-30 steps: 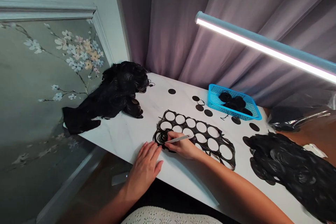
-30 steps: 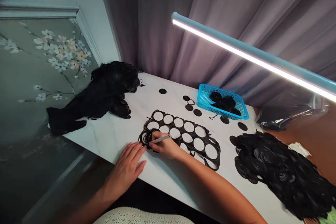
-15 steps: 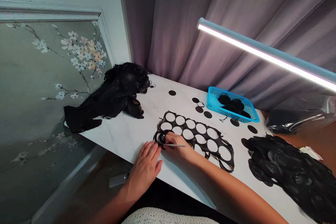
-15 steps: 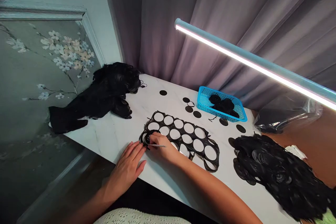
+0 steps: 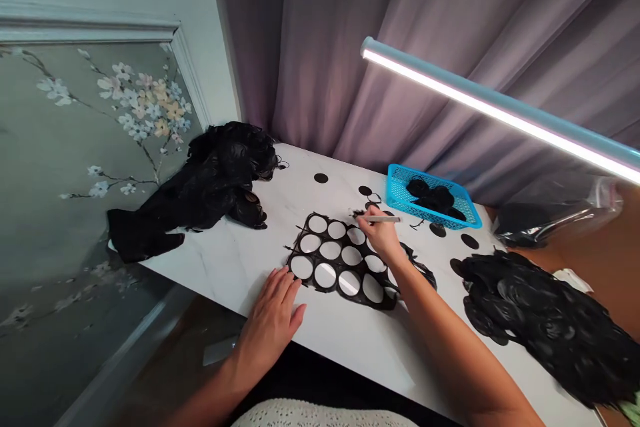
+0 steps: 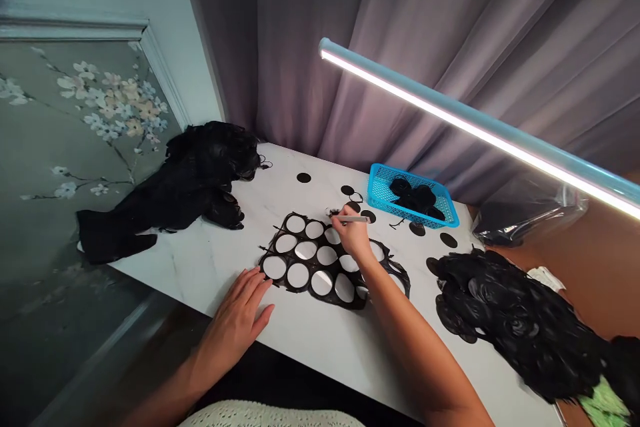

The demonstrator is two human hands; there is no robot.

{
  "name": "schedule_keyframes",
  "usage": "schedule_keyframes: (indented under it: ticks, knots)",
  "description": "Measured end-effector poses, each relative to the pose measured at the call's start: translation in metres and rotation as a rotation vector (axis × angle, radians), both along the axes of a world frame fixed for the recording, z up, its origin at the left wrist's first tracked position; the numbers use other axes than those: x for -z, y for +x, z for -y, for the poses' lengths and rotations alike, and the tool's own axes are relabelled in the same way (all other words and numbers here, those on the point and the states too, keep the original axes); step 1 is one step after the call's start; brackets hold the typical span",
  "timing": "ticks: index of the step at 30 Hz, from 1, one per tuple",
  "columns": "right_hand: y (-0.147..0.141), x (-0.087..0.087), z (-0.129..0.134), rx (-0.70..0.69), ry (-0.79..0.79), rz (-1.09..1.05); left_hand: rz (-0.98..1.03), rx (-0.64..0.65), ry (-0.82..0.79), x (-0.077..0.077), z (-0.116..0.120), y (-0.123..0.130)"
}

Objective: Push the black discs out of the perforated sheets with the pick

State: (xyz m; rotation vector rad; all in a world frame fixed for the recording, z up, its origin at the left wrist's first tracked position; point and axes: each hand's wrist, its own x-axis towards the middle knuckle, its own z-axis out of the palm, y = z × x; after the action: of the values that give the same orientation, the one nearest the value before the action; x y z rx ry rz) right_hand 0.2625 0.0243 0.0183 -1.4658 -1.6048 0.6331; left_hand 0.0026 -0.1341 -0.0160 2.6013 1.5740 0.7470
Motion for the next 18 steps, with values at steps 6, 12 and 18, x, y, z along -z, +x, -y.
schedule_keyframes:
  ticks: [6, 12, 18]
  knots:
    - [-0.018, 0.012, 0.066, -0.472, -0.359, -0.229, -0.041, 0.154, -0.053, -0.005, 0.001, 0.023]
    - [-0.024, 0.017, 0.089, -0.613, -0.237, 0.030, -0.087, 0.162, -0.039, 0.002, 0.002, 0.025]
    - [-0.029, 0.022, 0.091, -0.594, -0.169, 0.105, -0.091, 0.176, -0.023, 0.000, 0.000, 0.025]
